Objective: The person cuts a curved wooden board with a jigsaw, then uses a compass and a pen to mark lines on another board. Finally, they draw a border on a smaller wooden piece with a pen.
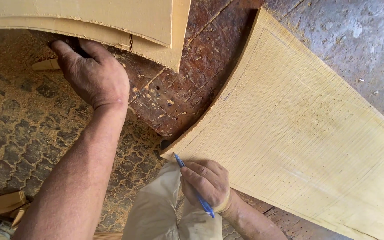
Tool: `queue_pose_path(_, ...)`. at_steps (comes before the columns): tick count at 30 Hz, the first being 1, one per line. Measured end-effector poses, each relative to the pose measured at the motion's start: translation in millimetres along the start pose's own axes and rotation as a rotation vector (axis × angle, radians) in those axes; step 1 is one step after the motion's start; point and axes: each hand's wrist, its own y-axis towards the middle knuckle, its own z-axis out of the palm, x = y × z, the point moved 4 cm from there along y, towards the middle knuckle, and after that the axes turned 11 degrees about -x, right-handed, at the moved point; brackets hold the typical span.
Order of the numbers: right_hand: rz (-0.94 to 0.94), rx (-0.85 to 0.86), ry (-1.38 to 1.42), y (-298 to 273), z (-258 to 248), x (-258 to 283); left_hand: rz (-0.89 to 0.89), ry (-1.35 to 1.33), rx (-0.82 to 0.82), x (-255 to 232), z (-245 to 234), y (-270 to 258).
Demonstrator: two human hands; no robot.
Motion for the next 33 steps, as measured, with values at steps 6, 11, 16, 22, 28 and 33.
queue_pose_path(6, -0.026, 0.013, -0.001, -2, 0, 0, 0.028, 0.049, -0.016, 4, 1, 0)
queue_pose_path(11, -0.062, 0.075, 0.054, -1, 1, 2, -0.01, 0.07, 0.003, 12, 4, 1)
queue_pose_path(16, -0.063, 0.099, 0.066, -2, 0, 1, 0.027, 0.043, 0.002, 18, 7, 1)
queue_pose_path(22, -0.065, 0.105, 0.066, -4, 2, 1, -0.002, 0.012, 0.02, 16, 6, 0)
queue_pose_path(28, -0.043, 0.054, 0.011, -7, 2, 0, 0.031, -0.01, -0.014, 16, 5, 1)
queue_pose_path(33, -0.054, 0.065, 0.031, -2, 4, 1, -0.043, 0.038, 0.031, 9, 2, 0)
